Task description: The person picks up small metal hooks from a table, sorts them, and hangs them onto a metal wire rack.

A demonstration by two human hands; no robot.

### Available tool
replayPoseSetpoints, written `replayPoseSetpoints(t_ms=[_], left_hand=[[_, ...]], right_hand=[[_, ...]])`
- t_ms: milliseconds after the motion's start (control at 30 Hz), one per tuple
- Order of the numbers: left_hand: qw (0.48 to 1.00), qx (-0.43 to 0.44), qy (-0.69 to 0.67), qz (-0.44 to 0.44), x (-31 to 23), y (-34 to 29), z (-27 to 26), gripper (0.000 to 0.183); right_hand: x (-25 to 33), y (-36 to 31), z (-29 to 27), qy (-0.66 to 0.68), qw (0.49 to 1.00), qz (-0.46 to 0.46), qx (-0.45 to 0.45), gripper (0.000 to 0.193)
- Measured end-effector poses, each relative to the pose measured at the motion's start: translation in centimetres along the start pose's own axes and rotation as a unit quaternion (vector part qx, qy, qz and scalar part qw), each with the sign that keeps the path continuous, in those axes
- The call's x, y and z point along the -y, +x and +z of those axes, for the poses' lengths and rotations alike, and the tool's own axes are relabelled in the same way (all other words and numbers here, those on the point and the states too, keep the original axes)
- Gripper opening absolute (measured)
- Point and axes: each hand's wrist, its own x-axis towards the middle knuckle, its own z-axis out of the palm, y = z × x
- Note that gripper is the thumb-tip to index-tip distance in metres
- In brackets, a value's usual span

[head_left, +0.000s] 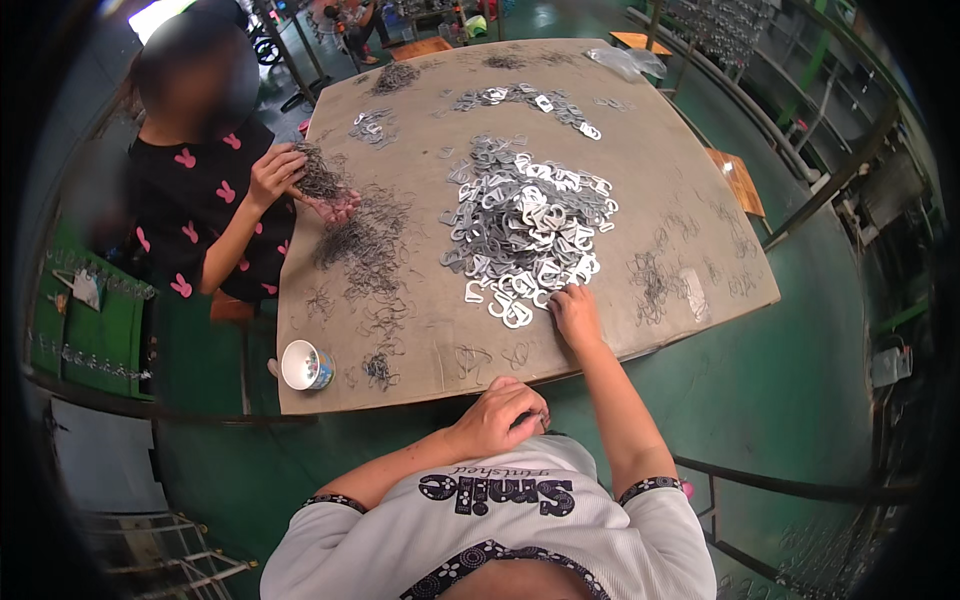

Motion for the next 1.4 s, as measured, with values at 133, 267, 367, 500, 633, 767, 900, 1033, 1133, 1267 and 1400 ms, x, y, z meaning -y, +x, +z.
replayPoseSetpoints(t_ms=[133, 267, 367, 500, 633, 767, 900, 1033, 1133, 1267, 1400], left_hand=[[1.000, -0.011, -0.003, -0.019, 0.5, -0.5, 0.4, 0.014], [1.000, -0.011, -0.007, -0.008, 0.6, -0.1, 0.7, 0.013], [1.000, -0.013, -0.006, -0.012, 0.7, -0.1, 0.8, 0.013], [0.998, -0.045, 0.015, -0.033, 0.7, 0.2, 0.8, 0.013], [0.993, -0.093, 0.024, -0.064, 1.1, 0.6, 1.0, 0.013], [0.983, -0.143, 0.067, -0.089, 1.5, -0.3, 1.0, 0.011], [0.974, -0.175, 0.097, -0.106, 1.2, -0.3, 1.9, 0.011], [0.982, -0.158, 0.078, -0.070, 2.4, 0.1, 2.8, 0.014], [0.978, -0.180, 0.069, -0.073, 1.8, -0.7, 2.4, 0.014], [0.976, -0.198, 0.047, -0.075, 1.5, -1.1, 2.2, 0.015], [0.975, -0.197, 0.067, -0.079, 2.3, -1.1, 2.5, 0.016]], right_hand=[[1.0, 0.2, -1.5, 0.053, 0.998, -0.017, 0.014, 0.018], [0.3, 0.4, -1.0, 0.012, 0.998, -0.060, -0.012, 0.016], [1.7, 0.3, -2.8, 0.061, 0.997, -0.019, -0.045, 0.011], [5.9, -2.0, -7.6, 0.389, 0.909, 0.142, 0.050, 0.011], [9.1, -3.8, -11.1, 0.415, 0.890, 0.162, 0.097, 0.013], [11.2, -4.0, -12.0, 0.311, 0.944, 0.083, 0.078, 0.014], [11.3, -5.3, -11.7, 0.255, 0.966, 0.043, 0.018, 0.013], [10.5, -5.7, -11.2, 0.330, 0.939, 0.093, 0.025, 0.015], [10.1, -6.1, -10.5, 0.378, 0.917, 0.094, 0.087, 0.018], [11.0, -5.6, -11.0, 0.384, 0.911, 0.097, 0.117, 0.019], [11.4, -5.6, -10.7, 0.407, 0.900, 0.130, 0.086, 0.019]])
